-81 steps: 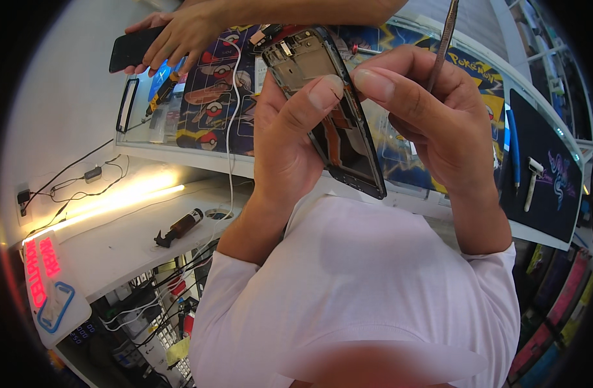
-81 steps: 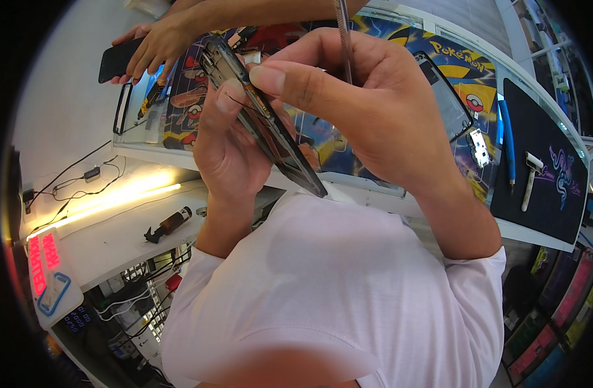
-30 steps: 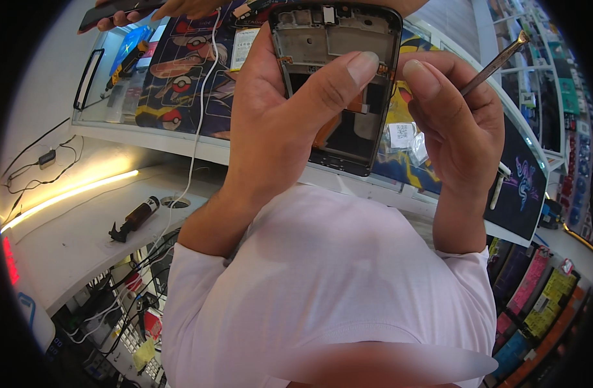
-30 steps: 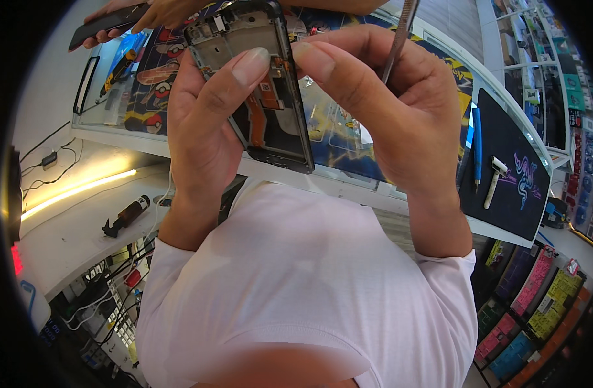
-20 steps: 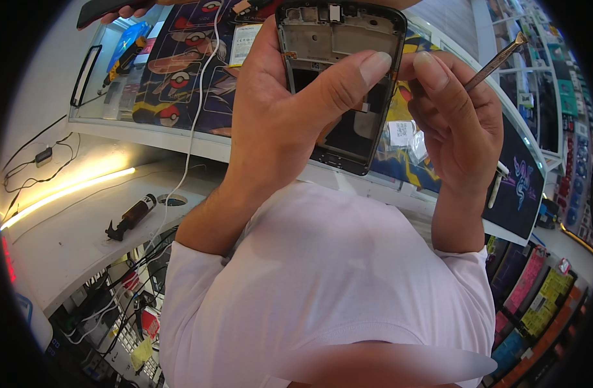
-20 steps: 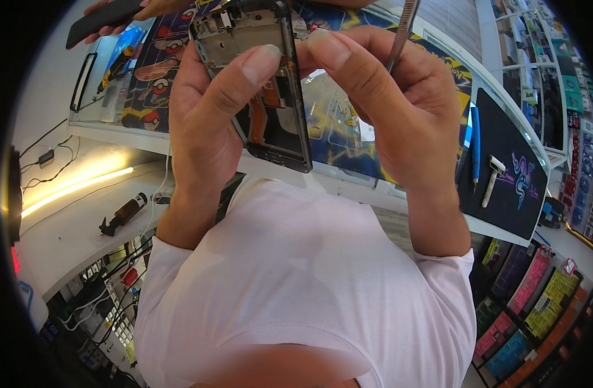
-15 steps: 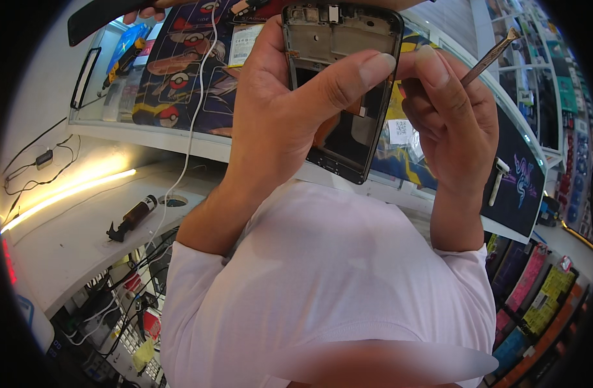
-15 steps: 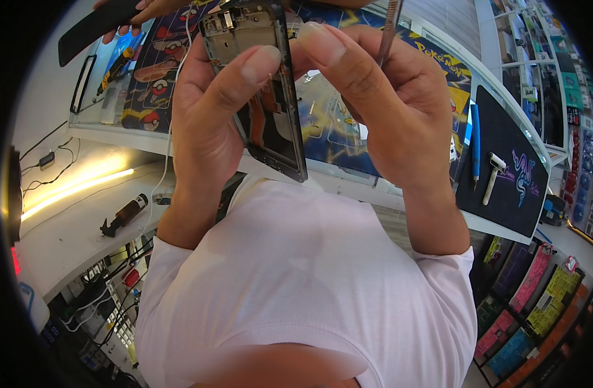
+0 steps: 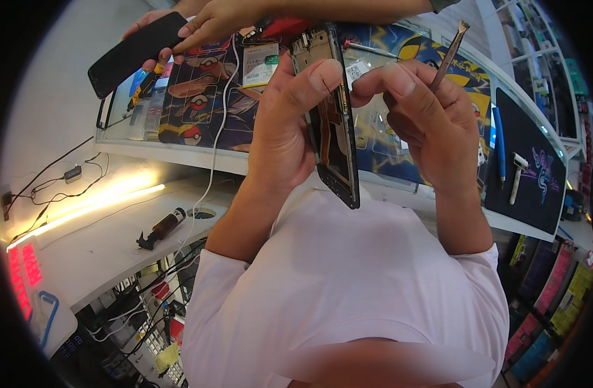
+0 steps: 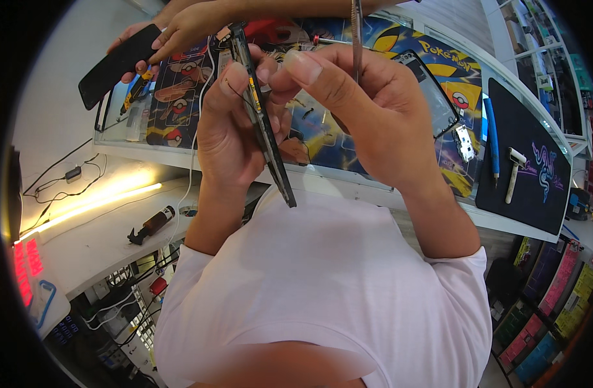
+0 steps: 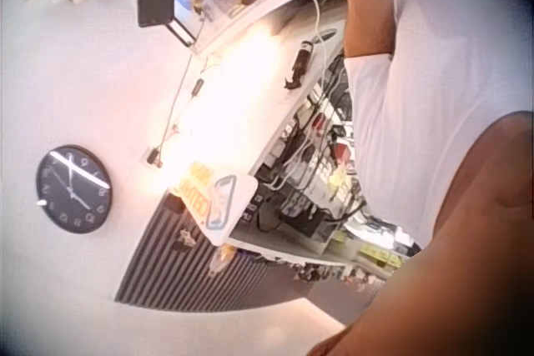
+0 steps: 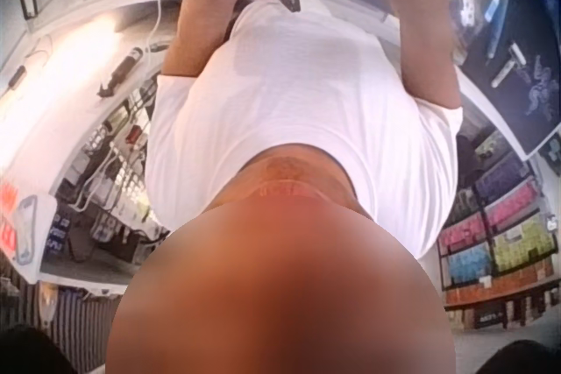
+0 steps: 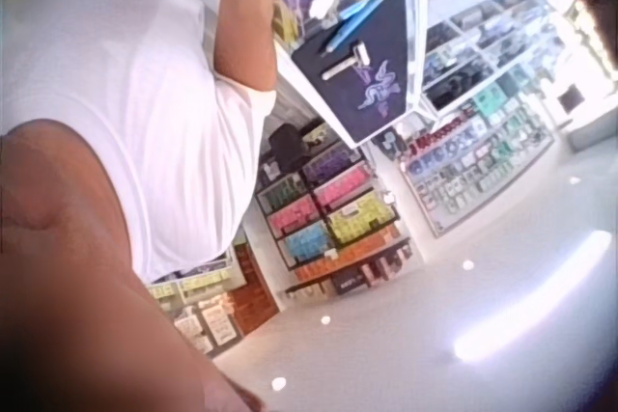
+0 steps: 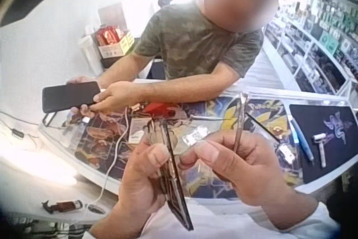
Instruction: The person removes a small adhesive strip from a disassembled smartphone and uses tweezers to adjust internal components. The person then uses a metal tool to pry along the phone's edge while holding the device.
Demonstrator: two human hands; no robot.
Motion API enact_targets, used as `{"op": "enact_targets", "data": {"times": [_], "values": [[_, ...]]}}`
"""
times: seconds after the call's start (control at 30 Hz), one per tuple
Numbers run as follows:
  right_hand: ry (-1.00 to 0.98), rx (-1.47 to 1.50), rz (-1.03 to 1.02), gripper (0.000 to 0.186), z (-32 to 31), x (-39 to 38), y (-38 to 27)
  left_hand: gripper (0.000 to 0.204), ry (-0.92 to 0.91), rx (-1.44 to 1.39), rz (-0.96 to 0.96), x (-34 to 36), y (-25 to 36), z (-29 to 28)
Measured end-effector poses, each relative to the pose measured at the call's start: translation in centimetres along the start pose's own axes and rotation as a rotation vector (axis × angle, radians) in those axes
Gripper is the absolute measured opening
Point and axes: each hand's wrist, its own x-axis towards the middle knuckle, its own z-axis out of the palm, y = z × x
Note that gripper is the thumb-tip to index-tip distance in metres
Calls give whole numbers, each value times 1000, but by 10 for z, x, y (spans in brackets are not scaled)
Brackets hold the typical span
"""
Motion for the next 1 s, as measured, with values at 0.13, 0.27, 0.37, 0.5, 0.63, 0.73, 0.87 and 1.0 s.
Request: {"op": "enact_targets", "data": {"times": [0.13, 0.27, 0.37, 0.5, 0.63, 0.73, 0.87, 1.0], "values": [[-45, 63, -48, 24, 3, -4, 1, 40, -10, 4, 9, 0, 0, -3], [-6, 13, -32, 19, 7, -6, 0, 40, -66, -149, 14, 2, 3, -7], [-8, -5, -7, 18, 8, -4, 0, 42, -48, -125, 32, 2, 3, -8], [-1, 76, 36, 17, 12, -4, 2, 44, -30, -97, 33, -1, 5, -8], [24, 102, 79, 16, 15, -7, 0, 44, -24, -85, 59, -2, 6, -7], [10, 103, 93, 14, 14, -7, -5, 42, -38, -58, 76, -2, 7, -7], [-18, 72, 138, 12, 12, -7, -10, 40, -63, -83, 98, -2, 7, -7], [-22, 20, 150, 12, 11, -4, -10, 41, -37, -64, 91, -2, 6, -6]]}}
